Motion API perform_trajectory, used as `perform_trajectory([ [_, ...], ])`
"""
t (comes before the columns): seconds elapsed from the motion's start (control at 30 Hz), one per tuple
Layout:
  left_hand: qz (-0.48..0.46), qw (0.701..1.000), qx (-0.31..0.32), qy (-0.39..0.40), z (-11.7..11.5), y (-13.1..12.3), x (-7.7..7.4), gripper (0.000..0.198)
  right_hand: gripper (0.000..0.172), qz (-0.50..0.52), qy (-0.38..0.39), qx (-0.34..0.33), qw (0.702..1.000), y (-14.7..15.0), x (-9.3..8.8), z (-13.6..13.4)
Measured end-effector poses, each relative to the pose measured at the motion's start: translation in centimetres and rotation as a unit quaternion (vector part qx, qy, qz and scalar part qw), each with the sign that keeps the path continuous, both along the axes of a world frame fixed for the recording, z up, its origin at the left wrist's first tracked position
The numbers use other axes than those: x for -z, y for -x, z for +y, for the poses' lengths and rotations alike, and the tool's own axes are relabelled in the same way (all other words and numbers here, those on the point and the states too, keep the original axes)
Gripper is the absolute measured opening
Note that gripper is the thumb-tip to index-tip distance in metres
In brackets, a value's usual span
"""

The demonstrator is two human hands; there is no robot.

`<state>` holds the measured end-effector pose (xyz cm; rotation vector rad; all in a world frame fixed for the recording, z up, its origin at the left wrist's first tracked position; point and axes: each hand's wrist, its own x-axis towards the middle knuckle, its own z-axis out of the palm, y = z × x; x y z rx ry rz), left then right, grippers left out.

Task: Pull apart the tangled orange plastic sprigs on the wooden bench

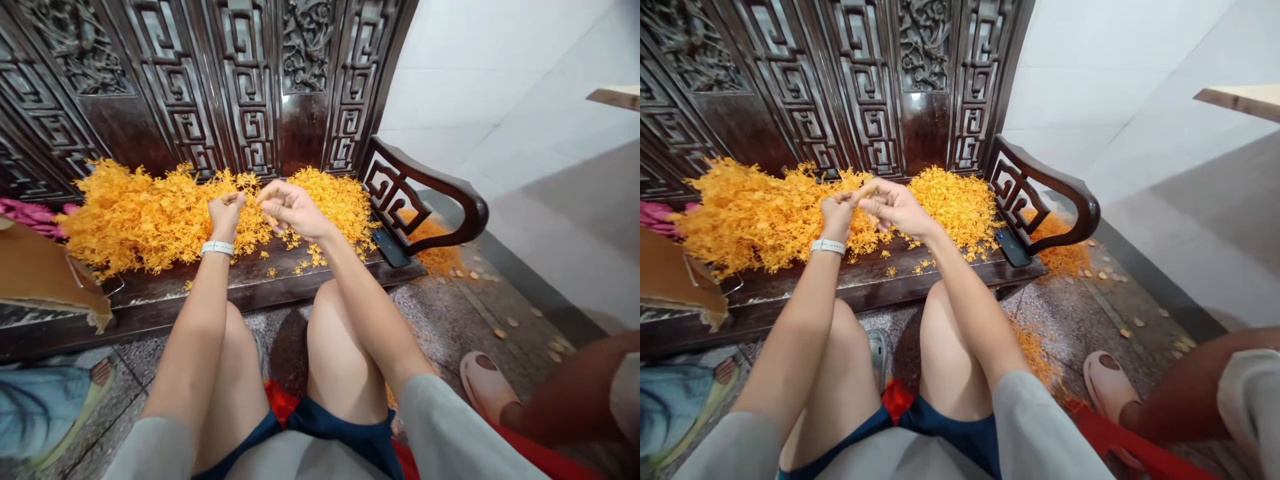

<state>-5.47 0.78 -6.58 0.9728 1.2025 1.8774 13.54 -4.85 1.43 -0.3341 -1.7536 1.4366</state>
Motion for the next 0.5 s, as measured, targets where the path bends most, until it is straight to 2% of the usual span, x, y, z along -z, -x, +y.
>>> perform_trajectory([
  [0.07, -0.011, 1.000, 0.004, -0.022, -0.1, 0.0, -0.5, 0.013, 0.031, 0.017, 0.043, 0.131, 0.990, -0.8, 0.8, 1.7],
  [0.13, -0.006, 0.999, 0.025, -0.030, -0.3, -0.3, -0.8, 0.018, 0.027, 0.031, 0.092, 0.259, 0.961, -1.5, 2.0, 3.4],
  [0.2, 0.022, 0.998, 0.056, -0.029, -0.5, -0.7, -0.7, 0.021, 0.030, 0.026, 0.141, 0.319, 0.937, -1.9, 3.0, 4.7],
  [0.3, 0.071, 0.992, 0.099, -0.033, -0.7, -1.3, -0.4, 0.023, 0.037, -0.012, 0.180, 0.300, 0.937, -2.0, 4.0, 5.3],
  [0.37, 0.096, 0.987, 0.124, -0.037, -0.9, -1.6, -0.4, 0.025, 0.036, -0.038, 0.165, 0.262, 0.950, -1.8, 4.5, 5.1],
  [0.5, 0.179, 0.971, 0.151, -0.045, -1.2, -2.0, -0.6, 0.031, 0.014, -0.061, 0.094, 0.192, 0.975, -1.3, 5.0, 4.9],
])
